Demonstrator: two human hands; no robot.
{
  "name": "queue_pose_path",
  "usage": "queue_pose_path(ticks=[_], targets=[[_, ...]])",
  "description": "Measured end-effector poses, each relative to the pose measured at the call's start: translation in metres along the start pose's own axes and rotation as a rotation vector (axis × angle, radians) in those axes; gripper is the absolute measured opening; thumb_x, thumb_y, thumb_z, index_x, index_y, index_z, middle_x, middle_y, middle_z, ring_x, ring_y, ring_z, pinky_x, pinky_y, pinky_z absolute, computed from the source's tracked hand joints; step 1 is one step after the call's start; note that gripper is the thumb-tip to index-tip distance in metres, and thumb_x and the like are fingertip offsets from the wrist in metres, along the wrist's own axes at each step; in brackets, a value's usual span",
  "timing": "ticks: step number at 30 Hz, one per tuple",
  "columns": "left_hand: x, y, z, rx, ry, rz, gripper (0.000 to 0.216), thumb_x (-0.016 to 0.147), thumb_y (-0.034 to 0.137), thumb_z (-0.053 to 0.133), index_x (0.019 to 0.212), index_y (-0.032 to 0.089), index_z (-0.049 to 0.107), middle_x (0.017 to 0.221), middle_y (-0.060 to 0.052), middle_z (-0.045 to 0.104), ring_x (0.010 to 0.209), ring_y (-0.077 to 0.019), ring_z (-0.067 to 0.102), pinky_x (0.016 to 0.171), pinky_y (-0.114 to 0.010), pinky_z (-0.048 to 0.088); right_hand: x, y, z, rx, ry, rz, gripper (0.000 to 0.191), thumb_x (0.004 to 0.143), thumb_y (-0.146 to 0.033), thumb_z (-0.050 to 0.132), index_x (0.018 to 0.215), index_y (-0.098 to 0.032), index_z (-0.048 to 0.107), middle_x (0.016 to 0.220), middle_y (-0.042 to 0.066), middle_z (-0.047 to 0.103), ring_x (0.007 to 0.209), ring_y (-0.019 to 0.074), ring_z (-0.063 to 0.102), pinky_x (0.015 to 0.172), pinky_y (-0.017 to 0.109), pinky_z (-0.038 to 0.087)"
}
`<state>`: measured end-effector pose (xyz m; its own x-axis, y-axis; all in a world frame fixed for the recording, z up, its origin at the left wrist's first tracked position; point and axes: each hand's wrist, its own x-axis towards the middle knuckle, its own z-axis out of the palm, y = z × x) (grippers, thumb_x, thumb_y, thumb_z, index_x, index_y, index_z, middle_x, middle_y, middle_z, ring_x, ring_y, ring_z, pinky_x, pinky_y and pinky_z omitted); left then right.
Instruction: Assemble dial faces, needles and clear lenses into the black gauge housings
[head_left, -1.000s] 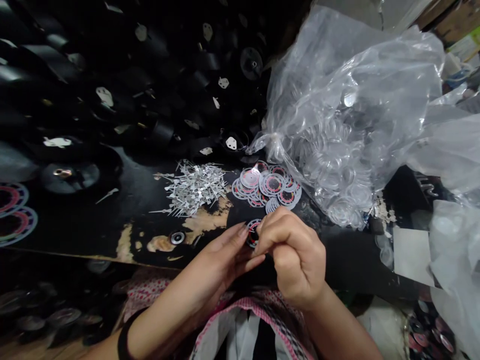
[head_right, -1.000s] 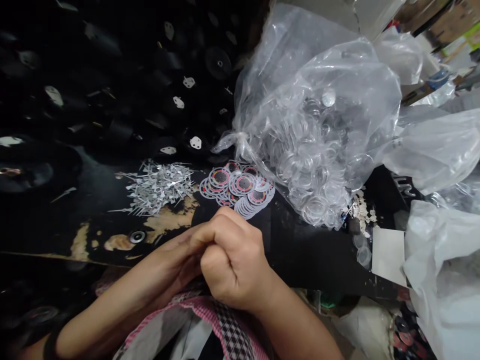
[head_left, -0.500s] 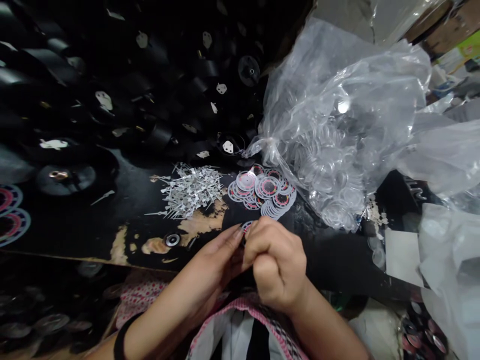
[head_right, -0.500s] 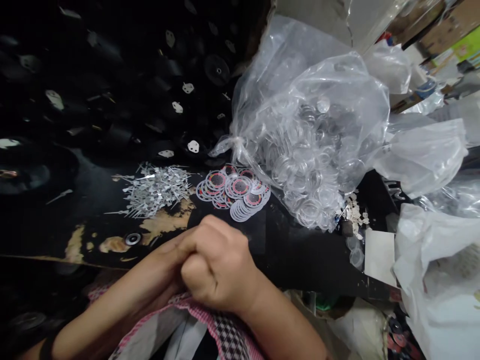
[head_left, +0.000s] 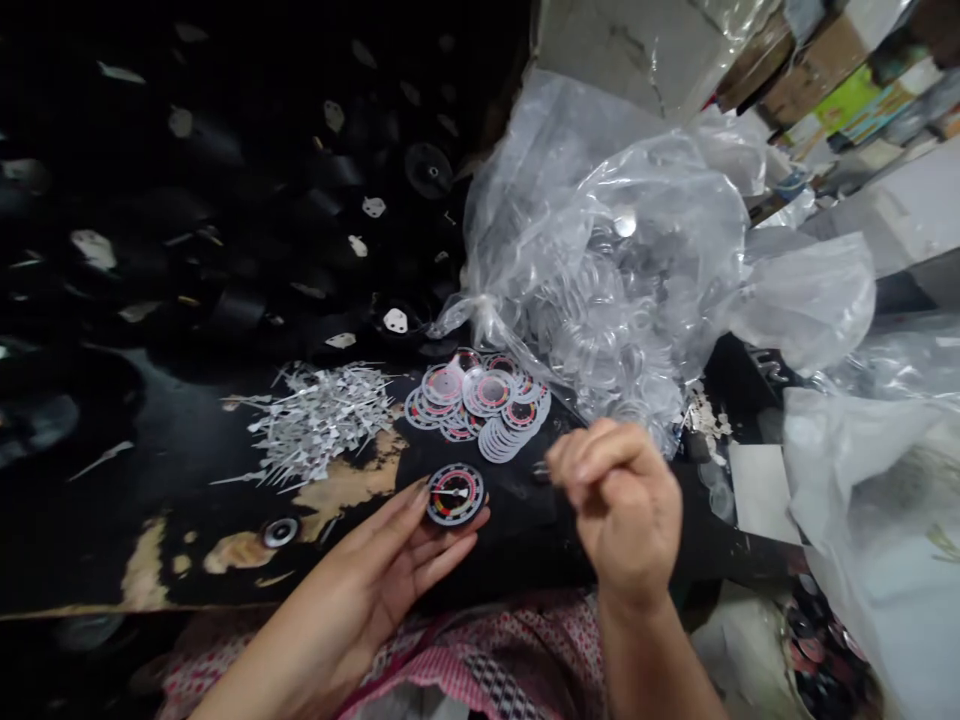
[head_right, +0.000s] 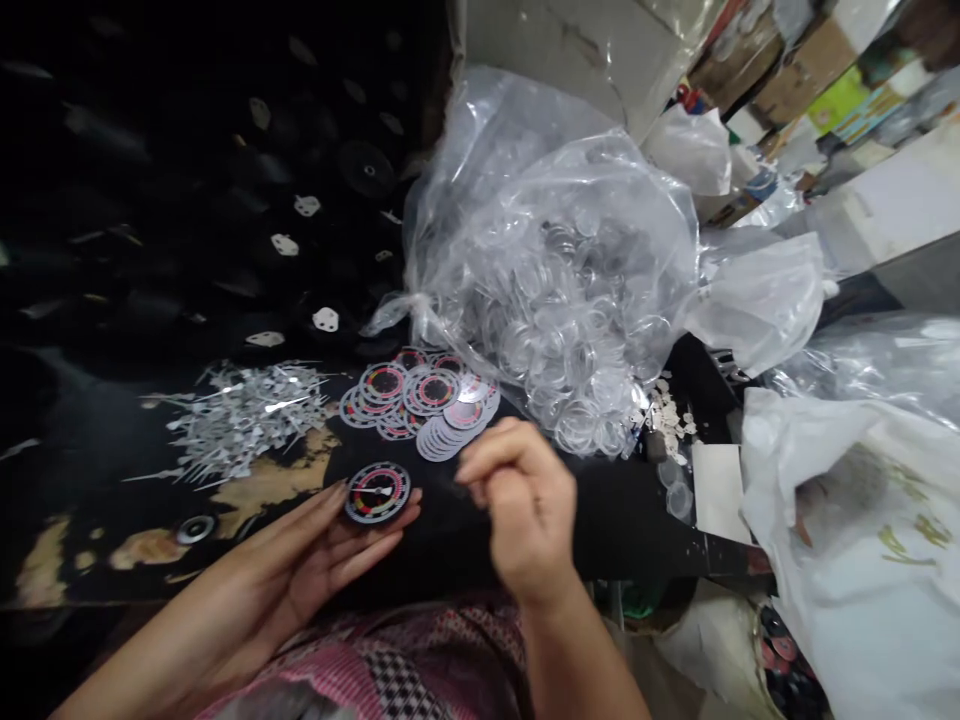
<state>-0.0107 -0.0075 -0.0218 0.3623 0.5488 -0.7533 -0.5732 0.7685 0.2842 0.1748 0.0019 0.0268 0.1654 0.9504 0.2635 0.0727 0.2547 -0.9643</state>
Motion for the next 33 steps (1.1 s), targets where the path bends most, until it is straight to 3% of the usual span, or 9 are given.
queue_pose_path(ticks=[3,8,12,14,17,22,25,30,33], targets=[[0.003,-0.001,-0.005,-0.012,-0.028,0.036,0.024,0.087,0.033,0.074,0.104,0.016,0.077,0.112,-0.015,0.079,0.105,-0.0306,0.075,0.088,-0.037,0.063,-0.002,0.015,-0.047,-0.232,0.204,0.008,0.024,0.092,-0.012,0.042,0.082,-0.023,0.061,0.064,-0.005,0.046,0.057,0.0121,0.044,0.061,0.03,0.041],[-0.002,0.007,-0.002,0.048,-0.022,0.216,0.028,0.088,0.037,0.073,0.109,0.019,0.078,0.122,-0.012,0.077,0.116,-0.0295,0.07,0.091,-0.035,0.062,-0.005,0.012,-0.077,-0.529,0.198,-0.007,0.023,0.09,-0.011,0.049,0.085,-0.022,0.068,0.079,0.001,0.06,0.078,0.0184,0.057,0.077,0.037,0.044],[-0.008,0.013,0.005,0.141,0.032,0.345,0.034,0.08,0.043,0.079,0.107,0.022,0.08,0.126,-0.011,0.075,0.119,-0.0328,0.068,0.088,-0.037,0.063,-0.007,-0.017,-0.036,-0.91,0.096,-0.248,0.022,0.087,-0.007,0.055,0.093,-0.023,0.069,0.097,0.004,0.064,0.1,0.0212,0.057,0.095,0.039,0.042],[-0.009,0.012,0.005,0.177,0.055,0.372,0.035,0.077,0.046,0.082,0.105,0.024,0.081,0.126,-0.009,0.075,0.12,-0.0339,0.067,0.086,-0.036,0.064,-0.004,-0.024,-0.004,-0.754,-0.271,-0.184,0.019,0.089,-0.009,0.055,0.098,-0.022,0.067,0.091,0.003,0.066,0.092,0.019,0.059,0.085,0.034,0.048],[-0.007,0.01,-0.001,0.221,0.091,0.386,0.036,0.076,0.048,0.082,0.107,0.03,0.081,0.129,-0.006,0.074,0.123,-0.0328,0.066,0.087,-0.034,0.063,0.003,-0.018,0.033,-0.775,-0.505,-0.159,0.012,0.093,-0.013,0.056,0.095,-0.016,0.067,0.088,0.005,0.067,0.085,0.0202,0.059,0.079,0.034,0.048],[-0.007,0.013,-0.01,0.269,0.053,0.38,0.04,0.076,0.044,0.084,0.113,0.033,0.078,0.135,-0.002,0.071,0.13,-0.028,0.061,0.1,-0.031,0.056,0.011,-0.001,0.049,-0.956,-0.584,-0.314,0.016,0.095,-0.016,0.053,0.086,-0.014,0.066,0.082,0.006,0.065,0.078,0.0209,0.054,0.073,0.035,0.044],[-0.01,0.014,-0.004,0.183,0.104,0.308,0.041,0.067,0.048,0.088,0.104,0.031,0.081,0.124,-0.003,0.077,0.123,-0.0303,0.066,0.093,-0.032,0.06,0.011,-0.003,0.053,-0.954,-0.543,-0.329,0.017,0.092,-0.014,0.051,0.082,-0.015,0.064,0.079,0.005,0.064,0.075,0.0195,0.053,0.072,0.033,0.043],[-0.01,0.014,-0.005,0.182,0.208,0.306,0.041,0.069,0.05,0.086,0.106,0.034,0.079,0.128,-0.001,0.075,0.125,-0.0287,0.065,0.09,-0.029,0.061,0.012,-0.014,0.064,-0.893,-0.474,-0.042,0.01,0.092,-0.016,0.058,0.083,-0.017,0.064,0.078,0.002,0.068,0.074,0.0156,0.058,0.073,0.029,0.045],[-0.009,0.019,-0.01,0.284,0.174,0.345,0.046,0.072,0.048,0.084,0.115,0.034,0.076,0.131,-0.001,0.073,0.127,-0.0292,0.064,0.095,-0.032,0.059,0.025,-0.015,0.055,-0.712,-0.57,0.082,0.011,0.093,-0.018,0.059,0.085,-0.02,0.066,0.08,-0.001,0.07,0.073,0.013,0.062,0.071,0.026,0.046]])
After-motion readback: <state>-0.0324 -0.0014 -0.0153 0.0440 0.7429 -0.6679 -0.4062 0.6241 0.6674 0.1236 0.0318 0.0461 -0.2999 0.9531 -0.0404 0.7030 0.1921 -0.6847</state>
